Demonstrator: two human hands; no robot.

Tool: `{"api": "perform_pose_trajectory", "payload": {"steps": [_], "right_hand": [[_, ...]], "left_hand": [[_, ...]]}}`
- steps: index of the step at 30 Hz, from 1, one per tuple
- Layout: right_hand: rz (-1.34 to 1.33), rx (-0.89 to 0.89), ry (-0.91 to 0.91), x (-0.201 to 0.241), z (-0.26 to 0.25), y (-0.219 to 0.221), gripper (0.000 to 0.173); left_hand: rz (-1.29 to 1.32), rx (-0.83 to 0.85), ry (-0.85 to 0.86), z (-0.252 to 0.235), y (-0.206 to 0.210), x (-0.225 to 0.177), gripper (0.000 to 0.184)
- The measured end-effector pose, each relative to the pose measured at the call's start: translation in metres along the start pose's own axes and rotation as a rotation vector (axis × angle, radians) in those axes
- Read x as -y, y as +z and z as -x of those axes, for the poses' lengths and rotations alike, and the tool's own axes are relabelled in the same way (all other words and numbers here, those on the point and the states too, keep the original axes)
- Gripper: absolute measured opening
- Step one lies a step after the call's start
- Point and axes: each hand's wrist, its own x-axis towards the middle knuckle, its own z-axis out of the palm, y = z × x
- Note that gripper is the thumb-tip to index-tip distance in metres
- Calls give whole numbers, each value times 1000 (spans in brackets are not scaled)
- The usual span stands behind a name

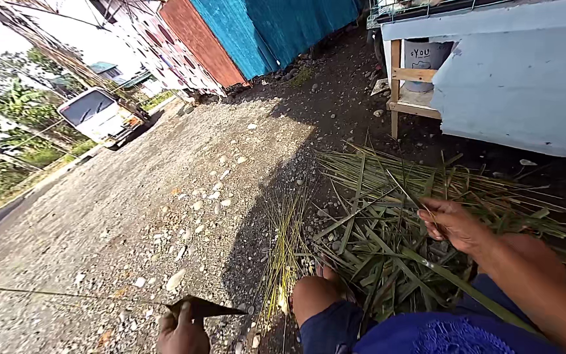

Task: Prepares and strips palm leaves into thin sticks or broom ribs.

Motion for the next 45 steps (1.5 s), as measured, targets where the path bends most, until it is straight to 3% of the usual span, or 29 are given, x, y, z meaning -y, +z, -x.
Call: {"api": "perform_pose_trajectory", "payload": {"steps": [2, 5, 7, 10, 11, 12, 14, 18, 23, 29, 33, 36, 38, 41, 45], "right_hand": [[43, 183, 31, -8, 12, 24, 43], [90, 425, 91, -17, 29, 48, 51], [66, 526, 147, -23, 34, 55, 61], [-58, 538, 223, -27, 37, 54, 80], [-129, 509, 234, -28, 38, 51, 79], [-219, 454, 239, -29, 39, 48, 64], [-392, 337, 241, -34, 38, 42, 20], [-512, 268, 210, -42, 32, 31, 16], [-472, 159, 189, -34, 27, 26, 6], [-181, 254, 166, -26, 36, 38, 54], [7, 381, 136, -27, 44, 46, 66], [38, 390, 113, -27, 43, 46, 62], [35, 374, 108, -26, 40, 44, 60], [27, 303, 128, -29, 29, 35, 84], [126, 13, 244, -50, -5, 3, 83]], "left_hand": [[75, 61, 110, 28, 71, -32, 18], [132, 318, 246, 75, 147, -46, 13], [214, 509, 209, 114, 185, -41, 13], [266, 762, 64, 177, 217, -29, 14], [266, 834, 14, 196, 220, -25, 14], [261, 903, -31, 211, 221, -21, 14], [238, 1013, -103, 231, 219, -15, 11], [197, 1144, -77, 230, 210, -14, 10], [172, 1119, 84, 220, 199, -21, 7], [149, 1076, 261, 226, 202, -10, 5], [155, 1073, 404, 230, 201, -7, 3], [99, 1061, 515, 231, 198, -8, 4], [52, 1049, 619, 230, 196, -10, 7], [-26, 1056, 738, 228, 189, -14, 10], [-118, 1106, 766, 228, 174, -21, 10]]}}
